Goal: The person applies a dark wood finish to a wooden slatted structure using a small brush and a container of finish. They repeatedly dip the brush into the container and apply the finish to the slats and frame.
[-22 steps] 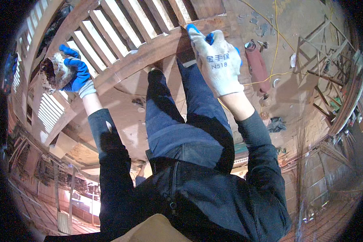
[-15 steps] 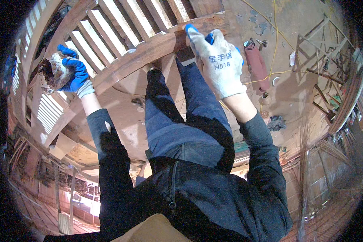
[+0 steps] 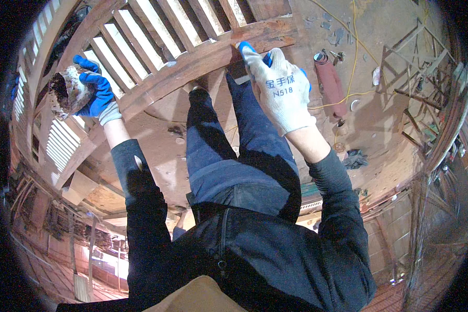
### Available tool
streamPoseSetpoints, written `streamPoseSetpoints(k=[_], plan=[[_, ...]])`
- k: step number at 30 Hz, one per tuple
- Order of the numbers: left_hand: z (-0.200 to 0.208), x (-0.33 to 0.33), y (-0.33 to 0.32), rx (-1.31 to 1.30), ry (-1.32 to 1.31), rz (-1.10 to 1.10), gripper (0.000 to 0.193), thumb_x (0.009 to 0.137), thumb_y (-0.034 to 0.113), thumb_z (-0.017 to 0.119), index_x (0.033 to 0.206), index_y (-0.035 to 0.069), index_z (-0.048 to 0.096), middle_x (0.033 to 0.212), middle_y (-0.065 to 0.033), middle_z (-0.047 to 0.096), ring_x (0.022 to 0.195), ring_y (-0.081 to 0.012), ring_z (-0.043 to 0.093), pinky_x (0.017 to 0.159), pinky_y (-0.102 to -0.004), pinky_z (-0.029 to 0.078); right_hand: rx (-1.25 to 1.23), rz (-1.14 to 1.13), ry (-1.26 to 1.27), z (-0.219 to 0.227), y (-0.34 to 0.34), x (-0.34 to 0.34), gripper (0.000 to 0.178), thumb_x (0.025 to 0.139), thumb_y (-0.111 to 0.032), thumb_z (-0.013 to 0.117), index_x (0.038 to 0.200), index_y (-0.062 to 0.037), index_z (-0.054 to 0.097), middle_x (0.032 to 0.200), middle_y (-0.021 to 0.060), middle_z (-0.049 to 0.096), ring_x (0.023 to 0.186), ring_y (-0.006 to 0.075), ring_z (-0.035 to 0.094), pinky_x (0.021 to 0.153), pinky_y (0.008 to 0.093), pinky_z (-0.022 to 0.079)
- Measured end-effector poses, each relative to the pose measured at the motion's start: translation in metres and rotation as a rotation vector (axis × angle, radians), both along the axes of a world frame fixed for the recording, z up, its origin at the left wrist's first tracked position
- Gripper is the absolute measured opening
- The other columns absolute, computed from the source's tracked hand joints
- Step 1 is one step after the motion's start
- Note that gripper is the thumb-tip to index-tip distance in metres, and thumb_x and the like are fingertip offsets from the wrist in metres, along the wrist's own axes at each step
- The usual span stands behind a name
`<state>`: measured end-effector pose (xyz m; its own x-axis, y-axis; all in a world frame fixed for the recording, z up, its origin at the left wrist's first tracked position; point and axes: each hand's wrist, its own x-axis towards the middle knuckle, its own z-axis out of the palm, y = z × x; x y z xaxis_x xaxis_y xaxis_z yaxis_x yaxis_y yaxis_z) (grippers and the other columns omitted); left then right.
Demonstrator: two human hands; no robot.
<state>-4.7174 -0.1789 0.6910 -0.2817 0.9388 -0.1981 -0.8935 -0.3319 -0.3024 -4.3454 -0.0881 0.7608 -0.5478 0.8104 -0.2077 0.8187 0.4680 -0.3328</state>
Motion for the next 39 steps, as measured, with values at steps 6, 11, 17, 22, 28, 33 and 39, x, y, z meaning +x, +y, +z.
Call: streamPoseSetpoints(k=[6,11,17,22,28,33,39], plan=[[0.005,-0.003,-0.001,-0.018,0.033,-0.034,0.103,0.055,0.026,0.080,0.145,0.008,0.032,0.139,-0.0175,0.044,0.129,-0.0320,0.042,0.093,-0.0553,0.048,0.052,-0.019,0.006,-0.002,0.012,-0.009,0.042,0.084,-0.015,0.062,0.126,-0.0219,0.059,0.082,0.0120,0.054,0.066,0.0300,0.061,0.056,0.0413,0.048],[0.004,-0.001,0.000,-0.035,0.009,-0.013,0.098,0.057,0.026,0.080,0.143,0.008,0.036,0.139,-0.0177,0.044,0.129,-0.0323,0.042,0.093,-0.0550,0.049,-0.058,-0.010,0.089,0.001,-0.005,-0.001,0.046,0.084,-0.016,0.063,0.129,-0.0244,0.058,0.083,0.0111,0.054,0.063,0.0289,0.059,0.056,0.0408,0.048],[0.005,-0.002,-0.001,-0.060,0.064,0.011,0.094,0.061,0.024,0.078,0.142,0.002,0.035,0.137,-0.0211,0.045,0.128,-0.0340,0.041,0.089,-0.0518,0.052,0.002,0.066,0.074,-0.010,-0.006,-0.026,0.044,0.085,-0.015,0.062,0.128,-0.0228,0.059,0.081,0.0109,0.052,0.065,0.0271,0.060,0.055,0.0395,0.048],[0.005,0.000,0.003,-0.024,0.100,-0.009,0.097,0.060,0.025,0.078,0.143,0.002,0.033,0.137,-0.0206,0.045,0.129,-0.0342,0.040,0.089,-0.0521,0.052,0.061,0.118,0.049,-0.023,-0.022,-0.024,0.042,0.085,-0.016,0.061,0.127,-0.0188,0.059,0.080,0.0097,0.051,0.064,0.0257,0.059,0.054,0.0384,0.047],[0.002,-0.002,0.000,-0.035,0.072,0.008,0.100,0.057,0.028,0.079,0.143,0.004,0.034,0.138,-0.0209,0.044,0.129,-0.0342,0.040,0.088,-0.0533,0.052,0.025,0.081,0.055,-0.010,-0.011,-0.027,0.050,0.084,-0.014,0.061,0.133,-0.0196,0.054,0.082,0.0103,0.052,0.065,0.0269,0.059,0.054,0.0401,0.046],[0.001,-0.003,0.001,-0.015,0.037,-0.023,0.093,0.061,0.029,0.080,0.142,0.010,0.038,0.139,-0.0180,0.045,0.129,-0.0326,0.043,0.091,-0.0588,0.050,-0.023,0.082,0.056,0.002,-0.020,-0.031,0.050,0.084,-0.014,0.061,0.133,-0.0186,0.053,0.082,0.0117,0.052,0.064,0.0281,0.060,0.055,0.0400,0.047],[0.002,-0.007,-0.001,-0.026,0.036,-0.016,0.092,0.060,0.029,0.080,0.140,0.009,0.039,0.138,-0.0177,0.045,0.129,-0.0325,0.043,0.091,-0.0578,0.050,-0.039,0.019,-0.011,0.006,-0.013,-0.046,0.049,0.081,-0.011,0.065,0.128,-0.0195,0.058,0.085,0.0131,0.055,0.064,0.0308,0.061,0.057,0.0410,0.049]])
